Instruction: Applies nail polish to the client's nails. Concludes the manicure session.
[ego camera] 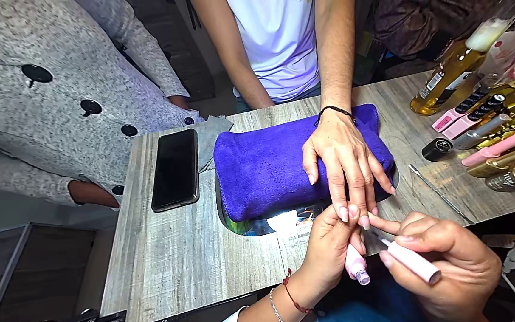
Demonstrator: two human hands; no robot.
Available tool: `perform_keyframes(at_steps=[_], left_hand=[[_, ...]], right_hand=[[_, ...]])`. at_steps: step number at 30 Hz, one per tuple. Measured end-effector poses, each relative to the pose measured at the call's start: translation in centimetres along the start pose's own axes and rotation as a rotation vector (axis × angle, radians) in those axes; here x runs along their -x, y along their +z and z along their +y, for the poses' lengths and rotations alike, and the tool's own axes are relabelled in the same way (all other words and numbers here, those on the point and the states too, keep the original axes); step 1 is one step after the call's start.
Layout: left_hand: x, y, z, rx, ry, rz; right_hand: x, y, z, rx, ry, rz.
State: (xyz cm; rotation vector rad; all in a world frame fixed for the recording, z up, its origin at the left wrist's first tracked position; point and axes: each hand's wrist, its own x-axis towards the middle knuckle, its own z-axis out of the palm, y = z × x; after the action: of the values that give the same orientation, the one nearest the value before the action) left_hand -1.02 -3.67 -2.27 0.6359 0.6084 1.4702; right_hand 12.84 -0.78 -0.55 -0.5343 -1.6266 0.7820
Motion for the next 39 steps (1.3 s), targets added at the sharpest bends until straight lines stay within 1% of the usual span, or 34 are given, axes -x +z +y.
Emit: perform_keyframes(at_steps=[3, 10, 15, 19, 24, 28, 30, 32, 35, 39], left_hand=[[0.0, -0.1, 0.0, 0.015, -0.013, 0.005], [0.1, 0.0, 0.0, 0.019, -0.004, 0.016], [0.0, -0.1, 0.0, 0.0, 0.014, 0.001], [0.0, -0.1, 0.2, -0.007, -0.025, 0.0], [0.7, 0.0, 1.4, -0.072, -0.079, 0.091], [0.5, -0.4, 2.5, -0.161, -0.048, 0.162], [0.2, -0.3, 3.1, -0.187, -0.026, 0.148], [0.0, -0.1, 3.4, -0.213, -0.024, 0.094], [-0.3, 0.4, 3.2, -0.255, -0.006, 0.037], [-0.4, 0.8, 2.3, -0.3, 0.021, 0.043]], right_hand=[[-0.3, 0.2, 0.0, -0.124, 0.084, 0.05], [-0.1, 0.4, 0.1, -0.082, 0.111, 0.052], [0.5, 0.1, 0.4, -0.06, 0.06, -0.005], [0.5, -0.3, 0.2, -0.093, 0.046, 0.007], [0.3, -1.5, -0.2, -0.047, -0.031, 0.043], [0.3, -2.7, -0.6, -0.051, -0.028, 0.044], [0.4, -2.7, -0.9, -0.051, -0.014, 0.037], [0.7, -2.4, -1.3, -0.055, -0.001, 0.005], [1.1, -1.8, -2.0, -0.046, -0.008, -0.054], [1.5, -1.3, -2.4, -0.03, 0.006, -0.096]])
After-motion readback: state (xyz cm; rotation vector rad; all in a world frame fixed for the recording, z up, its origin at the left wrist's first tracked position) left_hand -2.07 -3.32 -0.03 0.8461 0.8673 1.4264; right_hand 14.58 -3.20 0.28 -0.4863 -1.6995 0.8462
